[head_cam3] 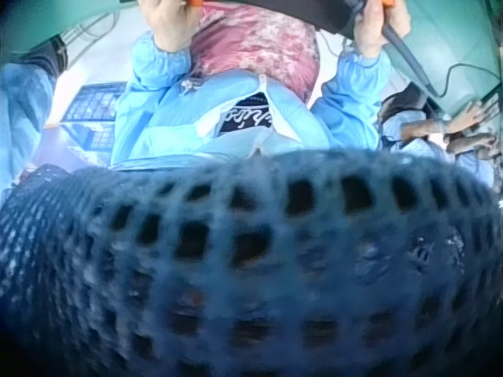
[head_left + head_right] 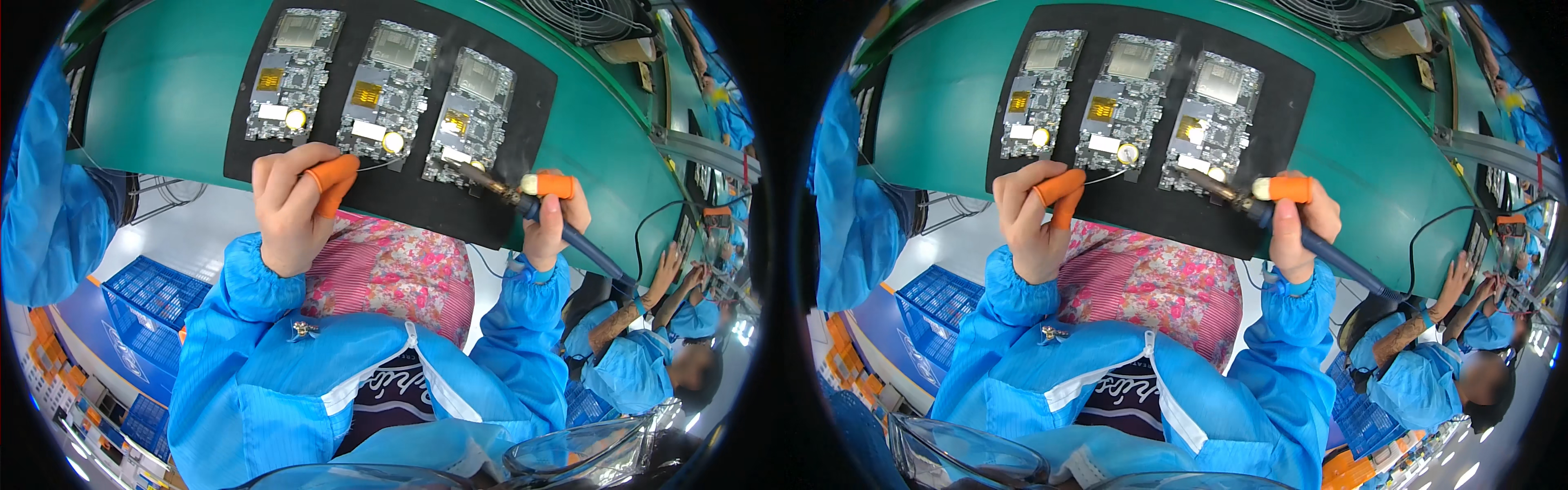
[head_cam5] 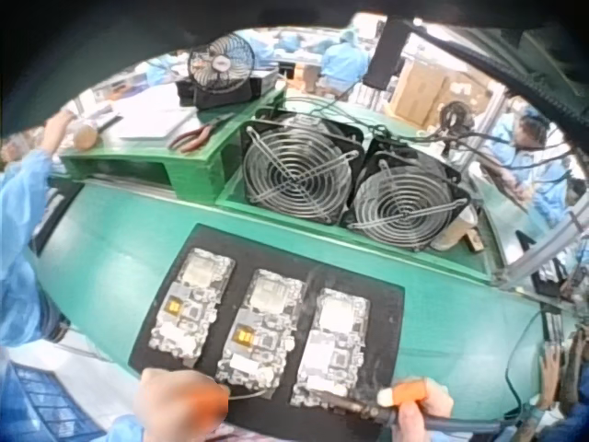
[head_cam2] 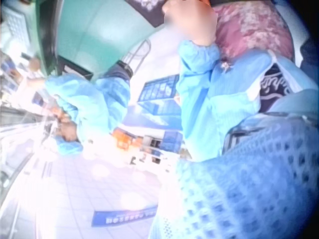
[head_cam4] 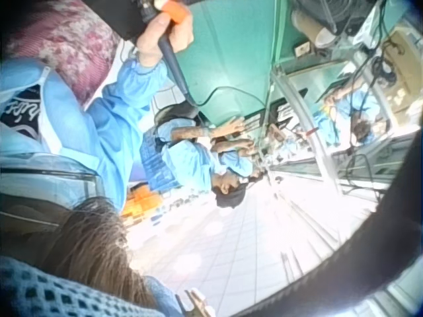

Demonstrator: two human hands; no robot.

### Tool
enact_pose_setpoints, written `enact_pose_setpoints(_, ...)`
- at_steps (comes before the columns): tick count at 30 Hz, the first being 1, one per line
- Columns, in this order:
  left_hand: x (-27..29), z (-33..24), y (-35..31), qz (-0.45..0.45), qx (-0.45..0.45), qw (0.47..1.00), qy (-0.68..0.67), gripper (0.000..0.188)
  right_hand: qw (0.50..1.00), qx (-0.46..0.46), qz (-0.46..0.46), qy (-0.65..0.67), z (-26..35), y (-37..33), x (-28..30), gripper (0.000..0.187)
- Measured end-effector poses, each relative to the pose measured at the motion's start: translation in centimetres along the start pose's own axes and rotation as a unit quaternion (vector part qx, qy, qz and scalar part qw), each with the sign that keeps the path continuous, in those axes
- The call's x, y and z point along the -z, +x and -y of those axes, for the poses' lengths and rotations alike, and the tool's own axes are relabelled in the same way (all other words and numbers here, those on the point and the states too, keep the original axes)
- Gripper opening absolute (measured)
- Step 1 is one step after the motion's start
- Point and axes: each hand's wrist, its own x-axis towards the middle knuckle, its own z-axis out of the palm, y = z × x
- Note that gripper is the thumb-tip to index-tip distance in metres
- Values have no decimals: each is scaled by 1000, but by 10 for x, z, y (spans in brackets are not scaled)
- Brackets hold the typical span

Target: Soldering components onto printed circuit boards at an assembly station.

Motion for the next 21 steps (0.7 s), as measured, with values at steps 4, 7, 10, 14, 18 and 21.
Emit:
enact_pose_setpoints(4, -24, -26, 6, -84, 129, 964, -217, 23, 996, -12, -47, 69, -10, 0, 16, 29)
enact_pose_setpoints(7, -35, -22, 7, -21, 4, 980, -196, 24, 996, -3, -63, 70, -14, -4, 24, 30)
enact_pose_setpoints(10, -43, -26, 5, -19, -31, 983, -181, 25, 997, -14, -25, 70, -12, -8, 29, 33)
enact_pose_setpoints(14, -48, -30, 3, -20, -41, 982, -185, 26, 999, -9, -8, 35, -11, -9, 32, 32)
enact_pose_setpoints(18, -51, -34, 2, -23, -37, 983, -178, 26, 999, 28, -6, 21, -14, -8, 32, 31)
enact_pose_setpoints(21, -56, -32, 2, -29, -49, 983, -173, 27, 1000, 24, 14, 3, -13, -9, 35, 31)
